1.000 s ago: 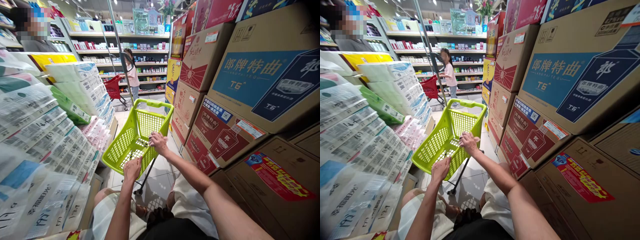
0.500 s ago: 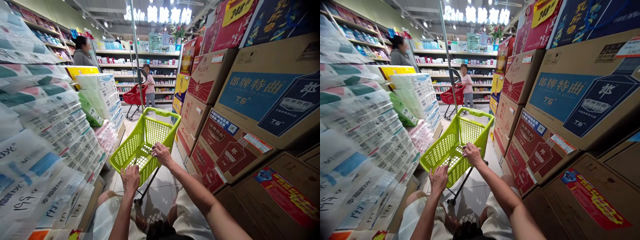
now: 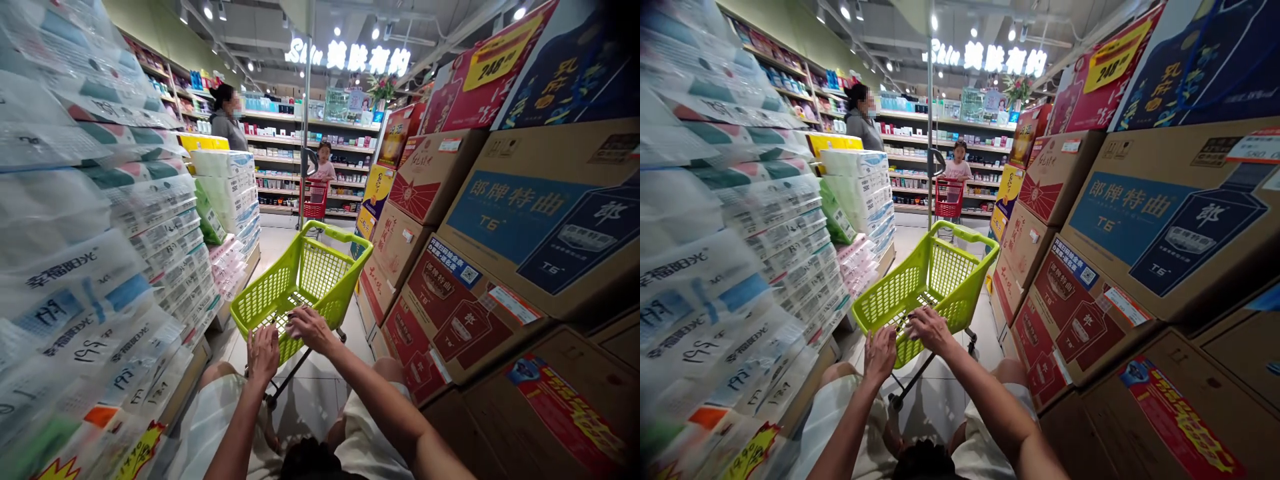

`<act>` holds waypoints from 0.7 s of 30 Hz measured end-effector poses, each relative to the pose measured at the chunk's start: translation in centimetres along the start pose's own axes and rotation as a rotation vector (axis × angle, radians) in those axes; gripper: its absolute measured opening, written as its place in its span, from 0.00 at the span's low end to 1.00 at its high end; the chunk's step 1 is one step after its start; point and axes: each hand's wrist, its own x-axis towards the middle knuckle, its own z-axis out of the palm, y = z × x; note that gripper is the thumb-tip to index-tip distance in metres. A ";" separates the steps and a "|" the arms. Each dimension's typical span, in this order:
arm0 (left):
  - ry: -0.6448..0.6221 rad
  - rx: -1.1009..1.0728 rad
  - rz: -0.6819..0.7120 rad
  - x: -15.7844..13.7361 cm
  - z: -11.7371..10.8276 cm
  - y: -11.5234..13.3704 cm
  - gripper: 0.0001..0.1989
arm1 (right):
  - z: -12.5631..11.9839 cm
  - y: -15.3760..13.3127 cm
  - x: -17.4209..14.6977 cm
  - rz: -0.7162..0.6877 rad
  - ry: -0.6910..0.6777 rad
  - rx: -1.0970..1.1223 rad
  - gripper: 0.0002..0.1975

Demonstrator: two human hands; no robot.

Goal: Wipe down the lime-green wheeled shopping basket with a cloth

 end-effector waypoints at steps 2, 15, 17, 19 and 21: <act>0.013 -0.043 0.022 -0.4 0.4 -0.6 0.30 | -0.6 0.5 0.0 0.083 0.001 -0.033 0.13; 0.223 -0.402 0.001 -1.8 2.8 -2.2 0.36 | -0.2 -1.1 -0.6 0.243 0.043 -0.053 0.12; 0.308 -0.522 -0.063 -2.1 2.9 -2.3 0.38 | 0.6 -2.4 -0.7 0.246 0.066 -0.061 0.14; 0.358 -0.631 -0.117 -2.3 2.9 -2.3 0.39 | 1.4 -3.9 -0.8 0.111 0.044 -0.033 0.17; 0.373 -0.708 -0.142 -2.6 2.7 -2.3 0.41 | 1.9 -4.9 -0.9 0.000 0.020 -0.004 0.19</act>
